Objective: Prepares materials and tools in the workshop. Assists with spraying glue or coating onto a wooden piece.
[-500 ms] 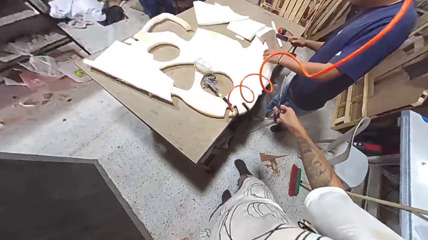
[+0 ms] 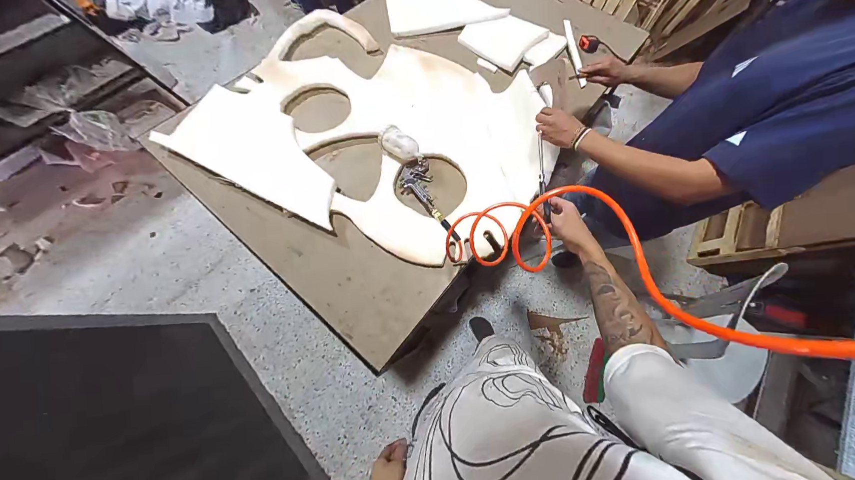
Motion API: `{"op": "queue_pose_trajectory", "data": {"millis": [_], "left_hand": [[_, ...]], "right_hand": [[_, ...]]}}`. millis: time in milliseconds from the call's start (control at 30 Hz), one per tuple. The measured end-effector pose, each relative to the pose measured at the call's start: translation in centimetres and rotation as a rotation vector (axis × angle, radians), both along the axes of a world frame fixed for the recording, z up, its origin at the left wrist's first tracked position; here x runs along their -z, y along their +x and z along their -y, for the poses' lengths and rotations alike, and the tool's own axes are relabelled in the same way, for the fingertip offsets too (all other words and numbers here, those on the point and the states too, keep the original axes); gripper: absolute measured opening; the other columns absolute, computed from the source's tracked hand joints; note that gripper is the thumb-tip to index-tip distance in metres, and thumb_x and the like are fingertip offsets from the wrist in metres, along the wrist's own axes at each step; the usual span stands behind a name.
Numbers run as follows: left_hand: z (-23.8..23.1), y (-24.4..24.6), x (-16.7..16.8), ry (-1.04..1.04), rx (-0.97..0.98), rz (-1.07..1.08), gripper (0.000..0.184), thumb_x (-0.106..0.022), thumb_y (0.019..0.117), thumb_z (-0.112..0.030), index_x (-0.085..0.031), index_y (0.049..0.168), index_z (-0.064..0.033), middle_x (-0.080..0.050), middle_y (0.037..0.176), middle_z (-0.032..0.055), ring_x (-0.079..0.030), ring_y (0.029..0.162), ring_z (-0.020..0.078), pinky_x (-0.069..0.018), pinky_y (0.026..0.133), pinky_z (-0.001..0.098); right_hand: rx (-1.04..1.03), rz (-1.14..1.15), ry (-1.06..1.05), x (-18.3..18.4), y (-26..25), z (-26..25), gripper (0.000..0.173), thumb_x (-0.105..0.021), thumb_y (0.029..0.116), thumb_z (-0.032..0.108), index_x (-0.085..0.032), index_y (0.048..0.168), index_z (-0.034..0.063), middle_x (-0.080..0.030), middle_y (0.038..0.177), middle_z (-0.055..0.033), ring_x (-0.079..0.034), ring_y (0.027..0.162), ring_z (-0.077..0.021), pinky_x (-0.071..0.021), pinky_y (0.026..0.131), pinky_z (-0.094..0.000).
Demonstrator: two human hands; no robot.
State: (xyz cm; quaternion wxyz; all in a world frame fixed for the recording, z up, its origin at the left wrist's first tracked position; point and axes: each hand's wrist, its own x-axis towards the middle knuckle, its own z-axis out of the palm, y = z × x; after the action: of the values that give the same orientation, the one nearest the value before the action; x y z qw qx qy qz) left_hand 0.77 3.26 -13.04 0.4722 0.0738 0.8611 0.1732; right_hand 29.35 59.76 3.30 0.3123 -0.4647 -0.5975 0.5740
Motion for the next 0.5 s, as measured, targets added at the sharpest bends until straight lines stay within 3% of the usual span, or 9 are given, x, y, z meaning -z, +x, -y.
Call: {"op": "queue_pose_trajectory", "data": {"millis": [100,200,300,367,433,500], "left_hand": [[-0.4,0.2,-0.1,0.044,-0.181,0.050,0.034,-0.053,0.1086,-0.027,-0.068,0.125,-0.0016,-0.075,0.110,0.0159,-0.073,0.093,0.0276,-0.0581,0.086,0.0511],[0.0,1.0,-0.3,0.046,-0.352,0.079,0.035,-0.051,0.1096,-0.025,-0.065,0.125,0.0030,-0.073,0.110,0.0172,-0.071,0.089,0.0258,-0.0579,0.081,0.0470],[1.8,2.0,1.6,0.028,-0.418,0.091,0.039,-0.051,0.1098,-0.029,-0.065,0.125,0.0039,-0.073,0.111,0.0196,-0.072,0.093,0.0283,-0.0584,0.085,0.0493],[1.4,3.1,0.2,-0.025,-0.394,0.101,0.040,-0.049,0.1101,-0.028,-0.064,0.127,0.0051,-0.070,0.117,0.0233,-0.069,0.104,0.0321,-0.0544,0.094,0.0514],[-0.5,4.3,-3.1,-0.086,-0.362,0.114,0.041,-0.049,0.1105,-0.029,-0.064,0.126,0.0065,-0.068,0.121,0.0267,-0.067,0.112,0.0356,-0.0507,0.101,0.0534],[-1.8,5.5,-5.3,-0.131,-0.341,0.083,0.040,-0.050,0.1102,-0.028,-0.067,0.122,0.0057,-0.070,0.114,0.0264,-0.068,0.105,0.0349,-0.0515,0.097,0.0545]], "right_hand": [[-0.036,-0.111,-0.043,0.1,0.1,-1.6,0.032,-0.058,0.1058,0.029,-0.067,0.112,-0.0003,-0.072,0.096,-0.0098,-0.071,0.080,-0.0200,-0.0625,0.074,-0.0381],[-0.047,-0.165,-0.079,0.2,0.3,-1.9,0.028,-0.063,0.1026,0.027,-0.067,0.112,0.0010,-0.072,0.097,-0.0079,-0.070,0.084,-0.0182,-0.0620,0.077,-0.0377],[-0.118,-0.146,-0.116,0.6,0.4,-1.0,0.030,-0.066,0.0988,0.035,-0.061,0.111,0.0072,-0.068,0.092,-0.0020,-0.068,0.081,-0.0128,-0.0608,0.074,-0.0330],[-0.105,0.003,-0.092,2.2,0.6,0.2,0.037,-0.067,0.0962,0.036,-0.062,0.115,0.0048,-0.068,0.093,-0.0045,-0.067,0.079,-0.0135,-0.0589,0.072,-0.0335],[-0.007,0.336,-0.006,3.5,1.1,2.3,0.048,-0.071,0.0922,0.048,-0.066,0.111,0.0032,-0.069,0.093,-0.0099,-0.067,0.080,-0.0179,-0.0586,0.074,-0.0386],[0.077,0.652,0.034,4.1,1.7,4.3,0.056,-0.072,0.0880,0.056,-0.070,0.103,0.0028,-0.070,0.100,-0.0149,-0.067,0.094,-0.0263,-0.0550,0.088,-0.0486]]}}
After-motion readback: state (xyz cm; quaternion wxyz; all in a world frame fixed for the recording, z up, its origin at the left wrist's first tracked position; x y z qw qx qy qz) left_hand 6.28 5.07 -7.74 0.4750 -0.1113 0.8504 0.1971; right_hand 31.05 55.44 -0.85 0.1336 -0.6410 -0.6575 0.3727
